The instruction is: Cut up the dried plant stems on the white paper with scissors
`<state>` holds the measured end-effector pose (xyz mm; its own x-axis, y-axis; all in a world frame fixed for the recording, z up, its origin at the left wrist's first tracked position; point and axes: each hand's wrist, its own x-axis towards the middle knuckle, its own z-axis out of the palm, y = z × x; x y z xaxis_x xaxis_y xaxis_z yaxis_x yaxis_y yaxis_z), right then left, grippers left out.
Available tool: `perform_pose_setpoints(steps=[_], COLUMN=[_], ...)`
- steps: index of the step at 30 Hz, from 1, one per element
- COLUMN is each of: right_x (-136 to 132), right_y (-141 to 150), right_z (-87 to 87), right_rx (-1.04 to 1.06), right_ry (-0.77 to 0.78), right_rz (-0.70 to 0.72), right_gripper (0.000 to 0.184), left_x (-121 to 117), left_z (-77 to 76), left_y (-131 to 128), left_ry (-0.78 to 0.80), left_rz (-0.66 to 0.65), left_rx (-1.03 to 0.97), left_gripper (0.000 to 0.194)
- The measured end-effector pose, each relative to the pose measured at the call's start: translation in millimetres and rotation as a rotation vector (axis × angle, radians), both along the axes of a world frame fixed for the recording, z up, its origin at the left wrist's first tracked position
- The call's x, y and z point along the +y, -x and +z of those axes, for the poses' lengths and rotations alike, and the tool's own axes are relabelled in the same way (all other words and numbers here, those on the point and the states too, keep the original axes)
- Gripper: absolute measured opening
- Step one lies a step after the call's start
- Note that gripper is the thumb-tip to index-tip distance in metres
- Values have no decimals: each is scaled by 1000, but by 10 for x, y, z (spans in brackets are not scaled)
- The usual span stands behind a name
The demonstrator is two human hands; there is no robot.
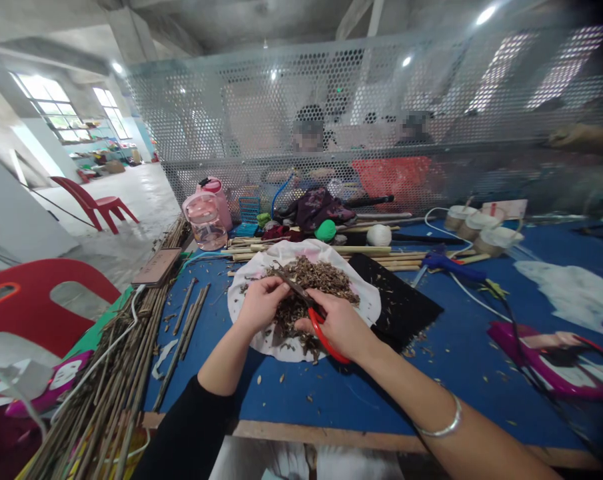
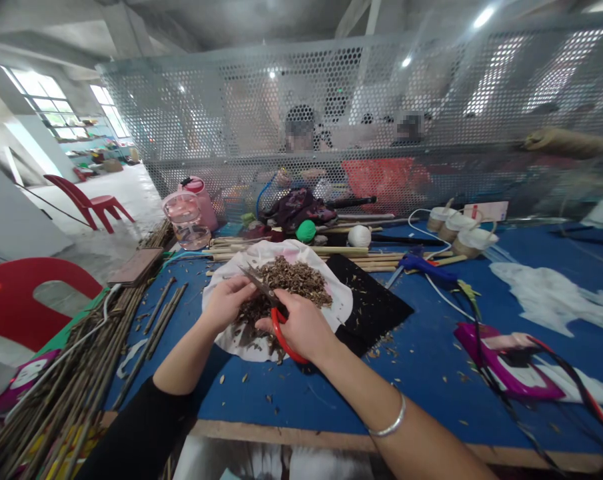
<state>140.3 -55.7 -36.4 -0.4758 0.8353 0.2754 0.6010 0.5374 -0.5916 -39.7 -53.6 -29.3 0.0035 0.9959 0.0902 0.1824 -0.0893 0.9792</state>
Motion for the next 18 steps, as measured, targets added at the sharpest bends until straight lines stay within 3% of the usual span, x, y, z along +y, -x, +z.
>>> perform_pose_setpoints(steps=[4, 6, 14, 18], right_x=[-19, -26, 42, 105], right_y=[8, 11, -90, -193], right_z=[28, 45, 87, 61], right_rx=[4, 8, 94, 283], right_ry=[15, 17, 75, 76], right_rz=[18, 13, 23, -13], right_gripper=[47, 47, 57, 59], left_x=[6, 16, 141, 315], left_z=[50, 55, -3, 98], left_y=[53, 83, 308, 302], left_ry=[22, 5, -23, -34], left_rz=[-58, -23, 352, 339], left_rx=[-38, 21, 555, 739], left_gripper=[27, 27, 18, 25])
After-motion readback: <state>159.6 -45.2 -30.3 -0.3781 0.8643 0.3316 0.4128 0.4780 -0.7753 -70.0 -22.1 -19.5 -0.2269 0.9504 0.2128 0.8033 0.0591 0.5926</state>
